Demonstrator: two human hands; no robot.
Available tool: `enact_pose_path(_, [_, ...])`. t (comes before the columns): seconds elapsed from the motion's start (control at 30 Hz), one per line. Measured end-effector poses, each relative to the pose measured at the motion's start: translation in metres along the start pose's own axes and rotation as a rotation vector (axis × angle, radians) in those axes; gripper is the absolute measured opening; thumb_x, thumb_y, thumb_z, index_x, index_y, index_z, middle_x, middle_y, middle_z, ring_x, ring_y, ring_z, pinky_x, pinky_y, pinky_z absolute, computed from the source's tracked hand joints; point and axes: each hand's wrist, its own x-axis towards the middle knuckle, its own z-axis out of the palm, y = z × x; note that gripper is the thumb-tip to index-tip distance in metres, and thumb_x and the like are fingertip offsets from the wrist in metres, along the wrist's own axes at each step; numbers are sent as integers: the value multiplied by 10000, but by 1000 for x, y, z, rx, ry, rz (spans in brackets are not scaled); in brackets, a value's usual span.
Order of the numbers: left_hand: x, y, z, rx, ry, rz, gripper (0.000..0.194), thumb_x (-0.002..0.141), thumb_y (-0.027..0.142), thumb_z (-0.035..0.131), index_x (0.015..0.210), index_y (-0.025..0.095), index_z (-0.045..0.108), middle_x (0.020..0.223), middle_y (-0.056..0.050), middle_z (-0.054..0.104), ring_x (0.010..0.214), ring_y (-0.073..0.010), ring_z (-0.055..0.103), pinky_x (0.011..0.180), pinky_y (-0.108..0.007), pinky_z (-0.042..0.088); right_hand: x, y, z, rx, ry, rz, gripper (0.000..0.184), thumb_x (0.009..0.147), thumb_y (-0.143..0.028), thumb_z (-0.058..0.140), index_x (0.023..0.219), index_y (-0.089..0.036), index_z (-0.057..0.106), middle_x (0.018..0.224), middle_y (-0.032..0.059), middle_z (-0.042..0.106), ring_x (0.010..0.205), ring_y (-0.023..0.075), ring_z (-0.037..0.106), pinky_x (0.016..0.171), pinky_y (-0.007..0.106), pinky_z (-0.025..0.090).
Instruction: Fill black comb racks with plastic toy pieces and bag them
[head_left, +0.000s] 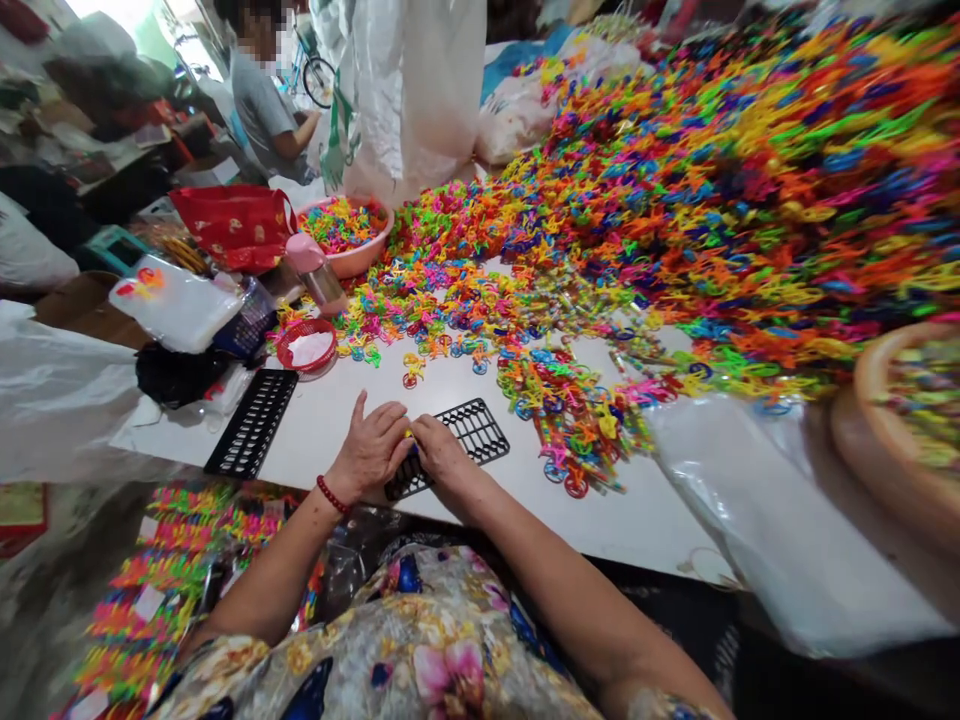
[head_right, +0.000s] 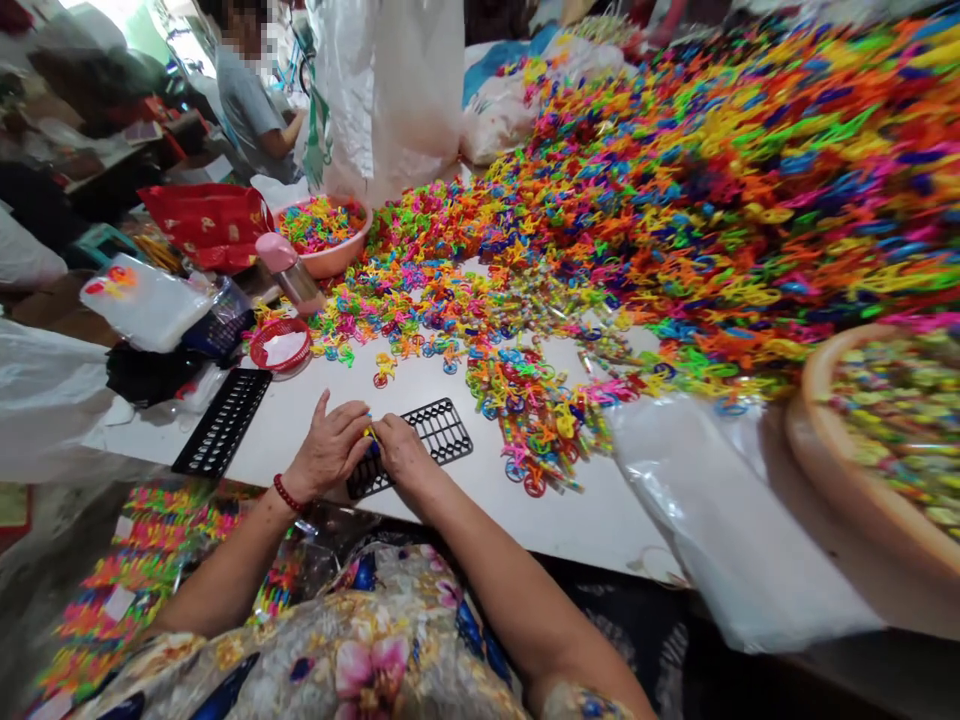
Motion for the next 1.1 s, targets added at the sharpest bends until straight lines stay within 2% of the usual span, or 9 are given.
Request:
enact_pose_path(0.13, [4, 0, 2, -9, 12, 6, 185, 957, 258, 467, 1040, 171, 607, 1152, -107, 656, 1156, -231, 587, 1182, -557, 238, -4, -1, -14, 34, 13, -66, 145, 946, -143, 499, 980, -184, 634, 962, 53, 602, 892, 165, 576, 839, 281, 472])
enact_pose_path(0.23, [4, -1, 3, -25, 37, 19, 170, 958, 247, 464, 1034, 175, 597, 1146, -101, 650, 1140, -221, 589, 1161, -532, 295, -11, 9, -52, -112, 129, -22, 191, 942, -161, 515, 1097, -182, 624, 1060, 87, 626, 973, 191, 588, 889, 304, 470])
enact_pose_path(0.37, [3, 1, 6, -53, 74, 36, 152, 950, 235, 482, 1027, 163, 593, 1147, -107, 643, 1124, -214, 587, 1122, -468, 381, -12, 34, -126, -564, 348, 286, 208, 965, -277, 508, 1008, -129, 649, 1015, 144, 618, 965, 255, 563, 869, 352, 443])
enact_pose_path(0.43, [4, 4, 8, -63, 99, 39, 157, 945, 249, 501, 1035, 158, 593, 1157, -116, 642, 1129, -221, 584, 1108, -461, 403, -4, 46, -154, -726, 346, 412, 280, 950, -357, 544, 986, -105, 658, 1021, 168, 599, 954, 270, 557, 828, 347, 437])
enact_pose_path(0.53, [6, 8, 11, -76, 129, 46, 169, 940, 277, 522, 1037, 159, 594, 1251, -139, 618, 1175, -237, 568, 1092, -473, 421, 9, 57, -173, -812, 216, 552, 306, 924, -382, 585, 928, -94, 689, 1000, 170, 591, 924, 257, 568, 773, 317, 425])
enact_pose_path(0.63, [8, 10, 13, -82, 151, 49, 154, 935, 267, 530, 1026, 163, 600, 1310, -138, 600, 1183, -240, 566, 1068, -468, 445, 14, 59, -172, -785, 185, 604, 236, 936, -302, 554, 882, -122, 697, 992, 143, 593, 872, 218, 577, 723, 287, 407])
enact_pose_path(0.8, [10, 10, 14, -110, 188, 37, 153, 918, 257, 551, 1019, 161, 614, 1207, -126, 653, 1111, -233, 598, 1035, -451, 479, 0, 52, -152, -711, 357, 424, 195, 959, -262, 482, 957, -131, 626, 963, 131, 610, 845, 218, 565, 721, 296, 403])
enact_pose_path(1.0, [10, 8, 16, -119, 204, 37, 166, 924, 265, 537, 1028, 161, 613, 1134, -120, 658, 1067, -238, 606, 1000, -447, 505, -11, 37, -107, -279, 307, 264, 118, 890, -223, 489, 918, -183, 596, 883, 94, 663, 808, 216, 602, 739, 304, 437])
enact_pose_path(1.1, [9, 7, 17, -137, 206, 36, 273, 934, 276, 517, 1174, 161, 578, 1141, -126, 651, 1098, -243, 599, 994, -457, 505, -9, 26, -81, -23, 251, 266, 97, 861, -268, 518, 861, -209, 596, 807, 54, 669, 764, 205, 615, 707, 292, 449])
